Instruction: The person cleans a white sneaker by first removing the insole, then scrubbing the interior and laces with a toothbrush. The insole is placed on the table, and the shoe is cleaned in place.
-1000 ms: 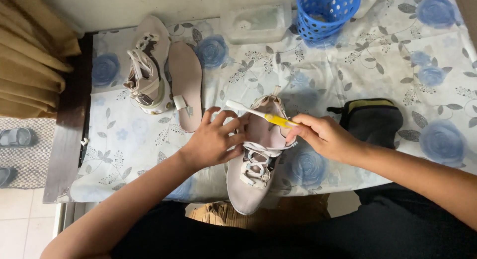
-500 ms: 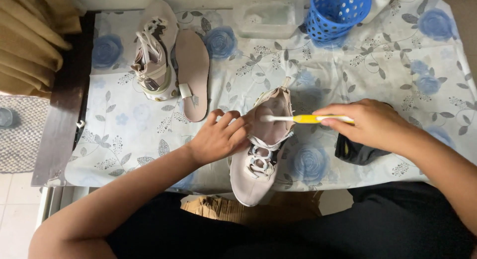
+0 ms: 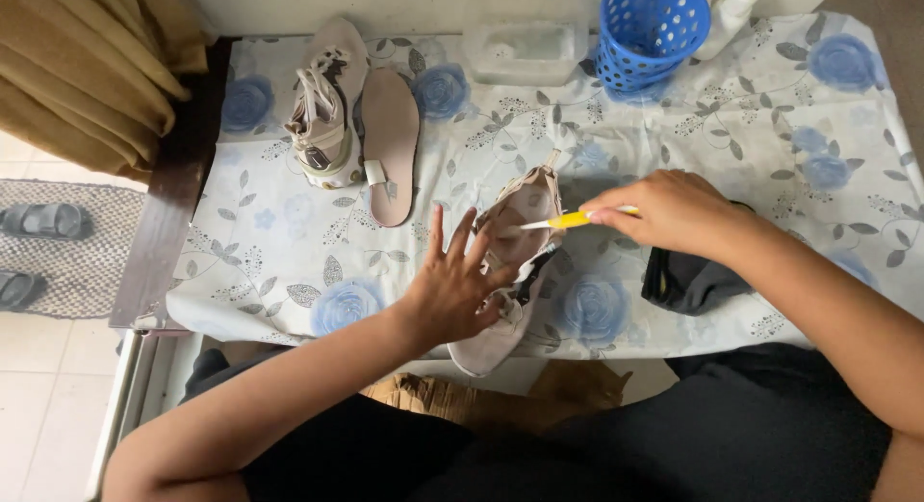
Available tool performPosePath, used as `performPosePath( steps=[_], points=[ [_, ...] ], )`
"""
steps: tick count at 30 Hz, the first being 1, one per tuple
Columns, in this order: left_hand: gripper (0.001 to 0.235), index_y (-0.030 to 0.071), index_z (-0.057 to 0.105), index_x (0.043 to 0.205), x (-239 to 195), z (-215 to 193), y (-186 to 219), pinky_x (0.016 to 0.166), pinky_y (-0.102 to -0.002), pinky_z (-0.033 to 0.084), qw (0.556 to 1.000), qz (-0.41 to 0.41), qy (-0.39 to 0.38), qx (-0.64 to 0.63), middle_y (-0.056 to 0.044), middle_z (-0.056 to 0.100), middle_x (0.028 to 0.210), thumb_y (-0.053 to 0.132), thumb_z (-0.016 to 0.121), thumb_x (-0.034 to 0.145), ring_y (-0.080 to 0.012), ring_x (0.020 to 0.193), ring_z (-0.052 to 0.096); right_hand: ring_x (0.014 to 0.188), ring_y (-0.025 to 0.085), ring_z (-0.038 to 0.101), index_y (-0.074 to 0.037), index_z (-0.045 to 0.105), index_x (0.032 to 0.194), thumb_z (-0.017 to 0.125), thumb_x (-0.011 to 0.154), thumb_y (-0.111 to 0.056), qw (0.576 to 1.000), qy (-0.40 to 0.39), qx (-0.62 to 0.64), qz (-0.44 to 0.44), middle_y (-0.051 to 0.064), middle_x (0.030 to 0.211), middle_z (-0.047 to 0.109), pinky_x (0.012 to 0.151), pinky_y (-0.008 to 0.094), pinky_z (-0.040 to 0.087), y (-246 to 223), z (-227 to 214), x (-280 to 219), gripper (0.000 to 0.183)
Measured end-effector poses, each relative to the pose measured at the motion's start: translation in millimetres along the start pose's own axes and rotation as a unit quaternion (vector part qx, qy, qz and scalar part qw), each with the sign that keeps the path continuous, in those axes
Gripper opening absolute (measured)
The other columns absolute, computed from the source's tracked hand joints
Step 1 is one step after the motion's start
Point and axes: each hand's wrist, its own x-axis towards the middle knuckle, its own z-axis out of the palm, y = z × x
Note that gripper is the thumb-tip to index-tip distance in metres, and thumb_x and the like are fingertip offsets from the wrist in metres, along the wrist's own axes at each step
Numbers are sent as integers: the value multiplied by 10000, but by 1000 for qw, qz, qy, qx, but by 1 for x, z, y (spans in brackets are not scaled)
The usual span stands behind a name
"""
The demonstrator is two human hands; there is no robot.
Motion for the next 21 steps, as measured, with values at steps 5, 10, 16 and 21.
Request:
performPosePath(
  steps=[5, 10, 16, 21],
  points=[
    [581, 287, 411, 1251, -1, 9, 20, 962, -704, 120, 995, -82, 33, -52, -213, 279, 1354, 543, 469, 733, -480, 1271, 240, 787, 213, 557, -345, 632, 930, 461, 868, -380, 964, 183, -139, -131, -16, 743, 580, 686, 360, 456, 30, 30, 29, 185],
    [804, 123, 439, 1201, -4, 22, 33, 921, -727, 108, 978, -113, 64, -164, -253, 190, 1409, 731, 403, 677, -511, 1289, 138, 780, 170, 464, -277, 604, 795, 553, 804, -410, 925, 302, -141, -182, -59, 714, 469, 676, 333, 337, 23, 41, 52, 142],
    [847, 202, 365, 1291, -3, 37, 47, 871, -776, 98, 972, -148, 61, -175, -292, 191, 1374, 575, 682, 600, -573, 1254, 124, 674, 161, 421, -191, 445, 636, 628, 835, -365, 807, 453, -167, -340, -31, 628, 380, 682, 312, 315, 0, 38, 86, 322],
    [810, 270, 381, 1280, -5, 31, 46, 859, -786, 89, 969, -156, 35, -189, -300, 162, 1381, 532, 712, 588, -597, 1237, 111, 647, 167, 459, -201, 475, 780, 629, 814, -472, 793, 494, -204, -292, -9, 578, 449, 652, 311, 331, 12, 46, 111, 313]
  ],
)
